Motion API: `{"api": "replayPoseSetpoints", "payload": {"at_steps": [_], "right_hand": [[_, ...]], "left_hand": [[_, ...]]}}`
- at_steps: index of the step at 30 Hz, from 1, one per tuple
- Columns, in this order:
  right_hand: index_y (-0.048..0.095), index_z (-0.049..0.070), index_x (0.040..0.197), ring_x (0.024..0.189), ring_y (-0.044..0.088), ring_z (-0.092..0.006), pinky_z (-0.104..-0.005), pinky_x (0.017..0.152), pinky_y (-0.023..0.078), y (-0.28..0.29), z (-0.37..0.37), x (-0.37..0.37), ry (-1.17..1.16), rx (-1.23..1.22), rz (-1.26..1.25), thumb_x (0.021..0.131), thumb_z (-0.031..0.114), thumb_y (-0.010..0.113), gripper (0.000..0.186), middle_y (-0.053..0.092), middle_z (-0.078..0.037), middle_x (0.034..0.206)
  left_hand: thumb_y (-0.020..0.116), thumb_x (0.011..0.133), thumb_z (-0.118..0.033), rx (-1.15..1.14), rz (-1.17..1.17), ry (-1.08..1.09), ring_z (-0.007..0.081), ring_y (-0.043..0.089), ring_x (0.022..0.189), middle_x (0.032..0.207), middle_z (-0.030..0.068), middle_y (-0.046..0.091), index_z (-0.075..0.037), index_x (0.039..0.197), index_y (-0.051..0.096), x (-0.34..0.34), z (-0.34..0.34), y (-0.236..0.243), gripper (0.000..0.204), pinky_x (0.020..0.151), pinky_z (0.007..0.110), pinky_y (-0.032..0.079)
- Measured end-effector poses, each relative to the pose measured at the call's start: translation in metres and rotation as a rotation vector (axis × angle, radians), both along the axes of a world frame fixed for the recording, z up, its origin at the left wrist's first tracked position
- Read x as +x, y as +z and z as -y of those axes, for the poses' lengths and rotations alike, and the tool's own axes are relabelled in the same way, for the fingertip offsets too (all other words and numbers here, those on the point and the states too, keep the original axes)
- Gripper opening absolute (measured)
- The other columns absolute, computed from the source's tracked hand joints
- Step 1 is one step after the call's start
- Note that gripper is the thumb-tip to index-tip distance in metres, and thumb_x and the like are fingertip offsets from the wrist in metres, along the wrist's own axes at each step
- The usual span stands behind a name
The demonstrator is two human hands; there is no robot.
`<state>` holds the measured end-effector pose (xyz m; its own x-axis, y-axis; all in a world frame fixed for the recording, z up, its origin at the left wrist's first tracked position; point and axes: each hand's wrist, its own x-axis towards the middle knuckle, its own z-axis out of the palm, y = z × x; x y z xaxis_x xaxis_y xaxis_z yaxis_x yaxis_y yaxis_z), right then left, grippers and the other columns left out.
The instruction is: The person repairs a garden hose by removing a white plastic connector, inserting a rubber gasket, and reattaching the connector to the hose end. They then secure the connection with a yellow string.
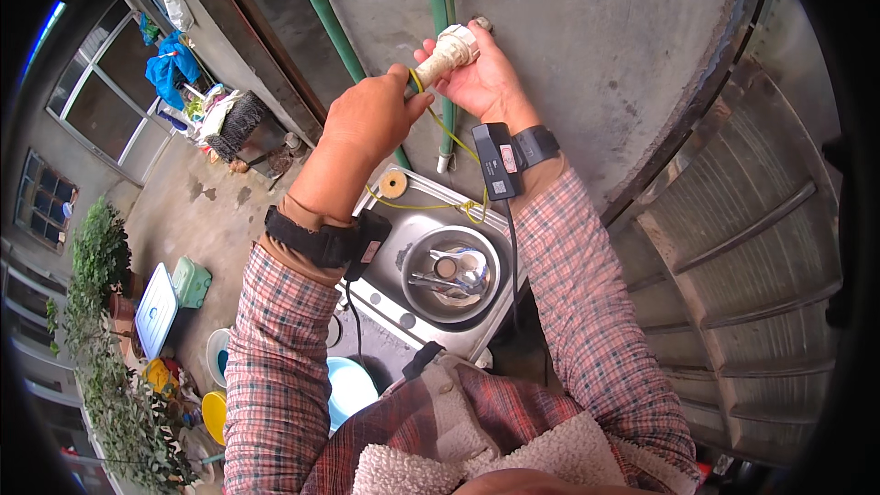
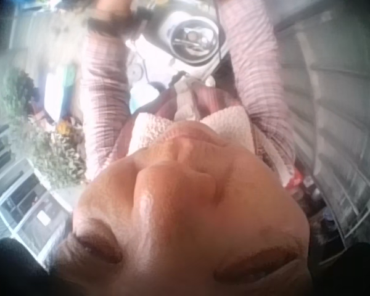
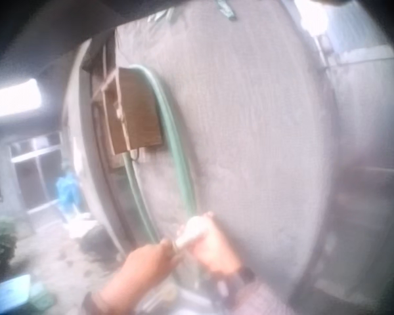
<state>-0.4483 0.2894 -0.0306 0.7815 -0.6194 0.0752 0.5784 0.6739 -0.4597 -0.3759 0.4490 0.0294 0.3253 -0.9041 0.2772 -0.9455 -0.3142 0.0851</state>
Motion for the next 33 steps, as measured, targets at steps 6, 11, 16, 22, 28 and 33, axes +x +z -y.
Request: {"api": "replayPoseSetpoints", "payload": {"at_steps": [6, 11, 16, 22, 28, 33], "right_hand": [[0.05, 0.006, 0.107, 0.09, 0.064, -0.0326, -0.0414, 0.079, 0.05, -0.002, -0.009, 0.008, -0.082, -0.042, 0.026, 0.1, 0.048, 0.038, 0.045, 0.064, -0.014, 0.094], [0.049, 0.007, 0.105, 0.084, 0.065, -0.0303, -0.0413, 0.074, 0.051, 0.0, -0.013, 0.005, -0.108, -0.067, -0.041, 0.099, 0.05, 0.037, 0.046, 0.064, -0.013, 0.091], [0.05, 0.006, 0.103, 0.079, 0.065, -0.0295, -0.0425, 0.073, 0.051, 0.003, -0.009, 0.005, -0.079, -0.07, -0.128, 0.096, 0.054, 0.043, 0.05, 0.063, -0.013, 0.091], [0.052, 0.004, 0.101, 0.081, 0.064, -0.0306, -0.0444, 0.078, 0.051, 0.005, -0.003, 0.0, -0.081, -0.132, -0.241, 0.094, 0.054, 0.048, 0.05, 0.063, -0.014, 0.093], [0.052, 0.003, 0.105, 0.086, 0.063, -0.0304, -0.0436, 0.08, 0.05, 0.002, -0.009, 0.008, -0.128, 0.027, 0.011, 0.097, 0.048, 0.047, 0.046, 0.062, -0.016, 0.093], [0.05, 0.002, 0.106, 0.092, 0.062, -0.0341, -0.0444, 0.084, 0.051, 0.002, -0.002, -0.003, -0.075, -0.086, -0.094, 0.097, 0.044, 0.05, 0.043, 0.06, -0.018, 0.094]], "left_hand": [[0.059, 0.089, -0.044, 0.062, 0.07, 0.011, 0.0374, 0.065, 0.085, 0.085, 0.0183, 0.067, -0.002, 0.102, 0.056, -0.008, 0.005, 0.013, 0.044, 0.071, 0.048, 0.05], [0.056, 0.09, -0.045, 0.077, 0.09, 0.063, 0.0365, 0.066, 0.084, 0.084, 0.0173, 0.067, -0.003, 0.102, 0.055, -0.017, 0.003, 0.011, 0.043, 0.071, 0.048, 0.051], [0.055, 0.091, -0.044, 0.073, 0.106, 0.069, 0.0364, 0.066, 0.082, 0.082, 0.0164, 0.067, -0.004, 0.101, 0.054, -0.02, 0.003, 0.008, 0.042, 0.07, 0.047, 0.051], [0.055, 0.092, -0.042, 0.027, 0.152, 0.058, 0.0347, 0.067, 0.076, 0.078, 0.0149, 0.068, -0.004, 0.099, 0.056, -0.021, 0.002, 0.005, 0.039, 0.068, 0.045, 0.053], [0.058, 0.09, -0.038, 0.046, 0.132, 0.053, 0.0344, 0.068, 0.077, 0.079, 0.0152, 0.068, -0.003, 0.1, 0.056, -0.021, 0.0, 0.007, 0.037, 0.068, 0.044, 0.053], [0.059, 0.09, -0.038, 0.041, 0.124, 0.043, 0.0342, 0.068, 0.078, 0.08, 0.0151, 0.068, -0.003, 0.1, 0.056, -0.019, 0.001, 0.008, 0.036, 0.068, 0.044, 0.053]]}}
